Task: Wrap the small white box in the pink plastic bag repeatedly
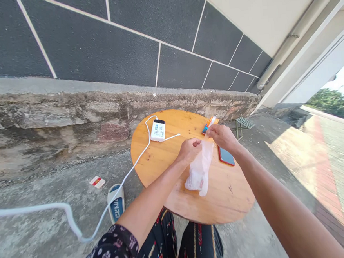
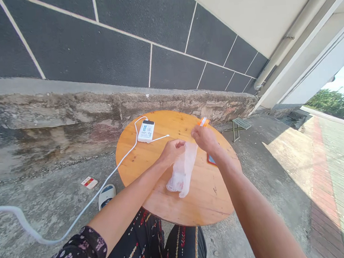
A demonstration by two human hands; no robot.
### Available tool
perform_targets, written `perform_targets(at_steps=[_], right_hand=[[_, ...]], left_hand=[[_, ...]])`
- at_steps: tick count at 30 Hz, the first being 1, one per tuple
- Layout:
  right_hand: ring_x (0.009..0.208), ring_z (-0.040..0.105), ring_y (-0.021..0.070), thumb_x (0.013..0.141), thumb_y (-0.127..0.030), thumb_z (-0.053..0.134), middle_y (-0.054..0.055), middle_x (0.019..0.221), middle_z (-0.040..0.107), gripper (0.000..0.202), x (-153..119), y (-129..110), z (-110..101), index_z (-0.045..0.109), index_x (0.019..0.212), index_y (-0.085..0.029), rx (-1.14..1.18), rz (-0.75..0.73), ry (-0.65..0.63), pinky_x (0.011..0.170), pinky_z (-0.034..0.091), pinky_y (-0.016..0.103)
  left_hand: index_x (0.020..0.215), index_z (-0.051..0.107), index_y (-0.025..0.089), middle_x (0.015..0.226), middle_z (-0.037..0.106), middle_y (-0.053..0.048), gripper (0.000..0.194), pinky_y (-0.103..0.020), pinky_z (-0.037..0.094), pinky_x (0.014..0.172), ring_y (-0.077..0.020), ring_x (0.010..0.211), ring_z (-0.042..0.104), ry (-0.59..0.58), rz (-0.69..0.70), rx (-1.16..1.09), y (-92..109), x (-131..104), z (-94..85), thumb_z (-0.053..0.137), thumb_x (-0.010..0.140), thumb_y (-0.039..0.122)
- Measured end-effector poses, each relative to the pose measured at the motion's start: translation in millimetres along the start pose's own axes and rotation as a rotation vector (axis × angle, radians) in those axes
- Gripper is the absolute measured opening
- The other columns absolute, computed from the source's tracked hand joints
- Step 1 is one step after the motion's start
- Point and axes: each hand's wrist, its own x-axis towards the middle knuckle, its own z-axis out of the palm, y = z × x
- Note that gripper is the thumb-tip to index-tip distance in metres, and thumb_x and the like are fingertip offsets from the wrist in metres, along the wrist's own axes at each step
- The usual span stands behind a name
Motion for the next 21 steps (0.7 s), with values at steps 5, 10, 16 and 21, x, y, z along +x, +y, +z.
perform_targets(at_steps=[5,10,16,21], right_hand=[[0.059,0.053,0.0157,0.085,-0.035,0.043,0.001,0.065,0.061,0.022,-20,0,-2,0.057,0.076,-0.02,0.095,0.055,0.161,0.055,0.033,0.025],[0.058,0.054,0.015,0.081,-0.049,0.051,0.0,0.063,0.06,0.031,-47,-13,4,0.055,0.071,-0.02,0.146,0.087,0.043,0.052,0.032,0.024],[0.068,0.06,0.0168,0.072,-0.044,0.064,0.001,0.075,0.065,0.025,-53,-18,11,0.058,0.079,-0.021,0.141,0.059,-0.007,0.056,0.035,0.024],[0.06,0.056,0.0145,0.077,-0.026,0.052,0.001,0.068,0.064,0.01,-56,-14,7,0.059,0.072,-0.021,0.121,0.09,0.006,0.054,0.033,0.024]], left_hand=[[0.074,0.066,0.013,0.068,0.064,-0.001,0.014,-0.019,0.04,0.057,-0.0119,0.065,0.056,0.026,0.017,0.004,-1,7,-0.8,0.06,0.071,0.025],[0.068,0.062,0.014,0.063,0.059,0.001,0.02,-0.019,0.037,0.055,-0.0105,0.062,0.051,0.032,0.076,0.025,4,6,-5.2,0.064,0.07,0.034],[0.067,0.061,0.013,0.062,0.058,0.002,0.027,-0.02,0.037,0.056,-0.0104,0.06,0.05,-0.001,0.114,0.048,6,5,-9.4,0.066,0.069,0.04],[0.066,0.06,0.014,0.061,0.055,0.003,0.024,-0.021,0.036,0.056,-0.01,0.06,0.048,-0.028,0.092,0.006,8,5,-14.5,0.063,0.069,0.037]])
